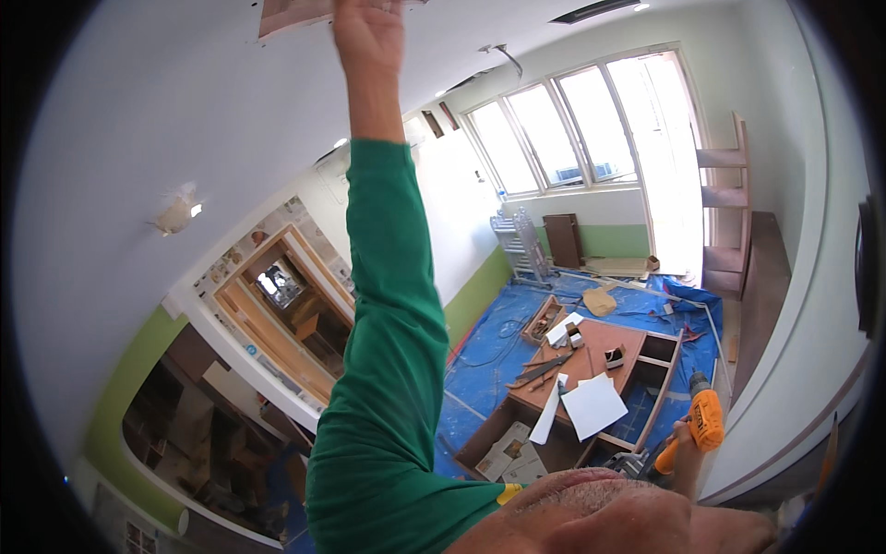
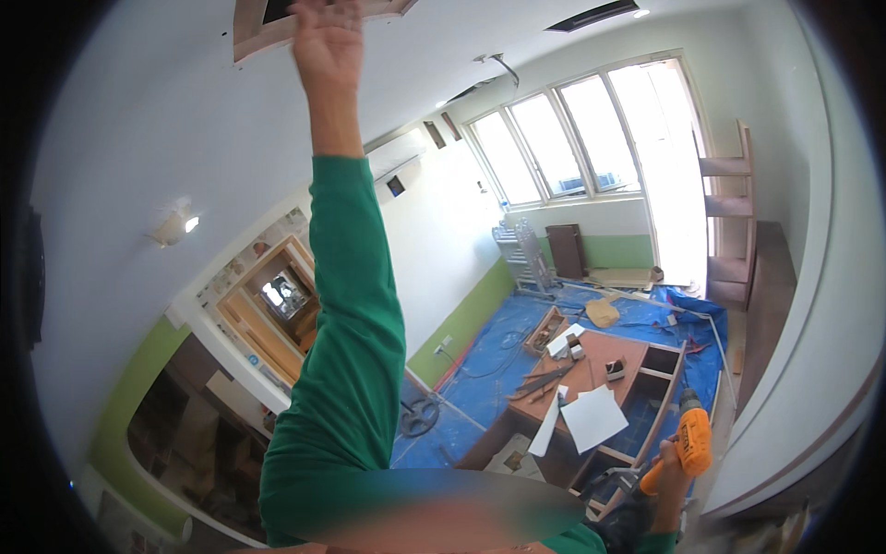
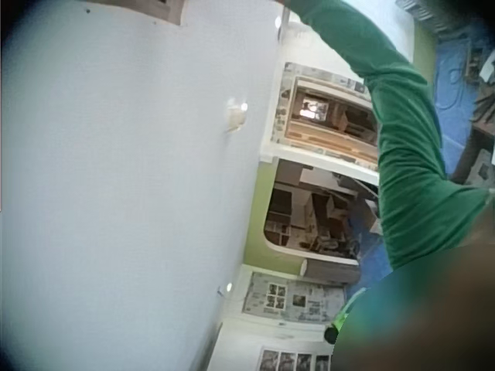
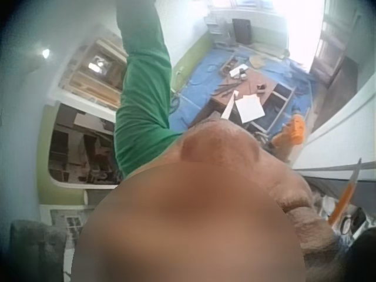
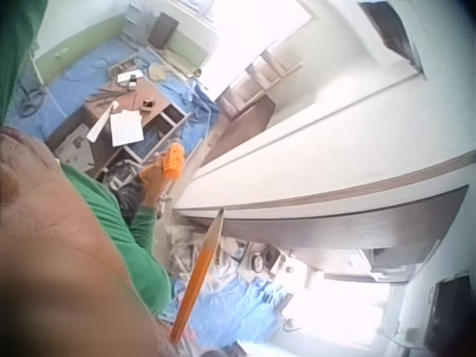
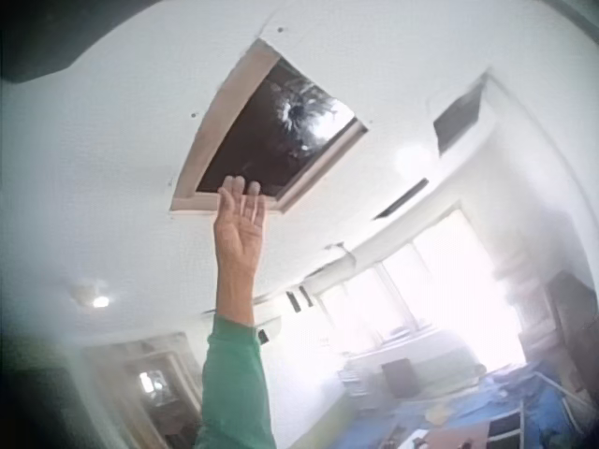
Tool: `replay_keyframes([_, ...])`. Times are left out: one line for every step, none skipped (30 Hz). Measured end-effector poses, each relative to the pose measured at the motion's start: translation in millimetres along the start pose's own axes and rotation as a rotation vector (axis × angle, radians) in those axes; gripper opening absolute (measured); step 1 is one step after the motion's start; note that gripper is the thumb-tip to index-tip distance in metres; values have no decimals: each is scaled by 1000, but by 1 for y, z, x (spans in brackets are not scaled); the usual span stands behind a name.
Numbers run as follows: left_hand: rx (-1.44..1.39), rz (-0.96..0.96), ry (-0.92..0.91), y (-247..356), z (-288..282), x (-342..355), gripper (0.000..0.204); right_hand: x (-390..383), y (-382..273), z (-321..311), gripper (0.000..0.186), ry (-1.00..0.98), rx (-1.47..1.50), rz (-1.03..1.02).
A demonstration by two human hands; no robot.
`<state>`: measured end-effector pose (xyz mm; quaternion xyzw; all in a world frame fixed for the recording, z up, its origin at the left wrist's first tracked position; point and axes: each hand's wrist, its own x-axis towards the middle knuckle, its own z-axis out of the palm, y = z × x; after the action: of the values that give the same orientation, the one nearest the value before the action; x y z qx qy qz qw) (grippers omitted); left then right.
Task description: The person uses a cordless drill to fasten screws into ceiling panels while standing on a ladder. They repeatedly position screws and drive them into the ceiling, then descend to retrieve more screws from a container before continuing the installation.
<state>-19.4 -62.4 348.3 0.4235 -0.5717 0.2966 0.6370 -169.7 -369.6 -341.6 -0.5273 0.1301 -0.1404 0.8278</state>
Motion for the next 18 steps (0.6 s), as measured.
replay_keyframes([214,-99,-98,2,6,-24,39,9,5,-3,25,-52,-46,24])
replay_keyframes([426,-201,-191,2,8,-49,28,18,8,-6,25,-103,-95,46])
replay_keyframes([709,-286,-338,-4,-14,-78,34,28,12,-8,25,-149,-143,63])
replay_keyframes([1111,-320,-590,1,5,-115,26,39,16,-9,25,-161,-230,90])
replay_keyframes([1266,-455,-741,1,4,-158,16,51,23,-7,25,-195,-324,121])
replay_keyframes([1021,-713,-873,2,19,-192,13,65,31,-11,25,-194,-420,139])
replay_keyframes([879,-708,-939,2,31,-226,23,79,44,-13,24,-218,-420,119])
replay_keyframes([850,-754,-921,6,52,-253,23,93,65,-14,24,-237,-419,98])
replay_keyframes([789,-723,-894,14,69,-273,29,98,80,-10,23,-271,-420,81])
replay_keyframes([822,-574,-974,24,82,-284,36,98,88,-6,22,-309,-279,177])
replay_keyframes([845,-387,-1024,37,100,-285,36,97,95,-2,21,-352,-139,278])
replay_keyframes([817,-318,-1060,42,118,-277,29,99,96,-2,20,-361,5,360])
replay_keyframes([813,-278,-1084,49,136,-270,24,98,103,2,20,-349,75,421])
replay_keyframes([777,-112,-1051,55,161,-265,21,93,106,5,19,-328,159,464])
replay_keyframes([783,-6,-1018,59,171,-263,19,89,112,9,19,-315,232,515])
replay_keyframes([790,96,-977,66,181,-262,18,86,119,9,18,-300,302,566])
replay_keyframes([847,144,-951,76,188,-259,17,84,128,11,18,-297,345,604])
replay_keyframes([885,205,-928,83,192,-256,15,86,137,11,18,-280,397,627])
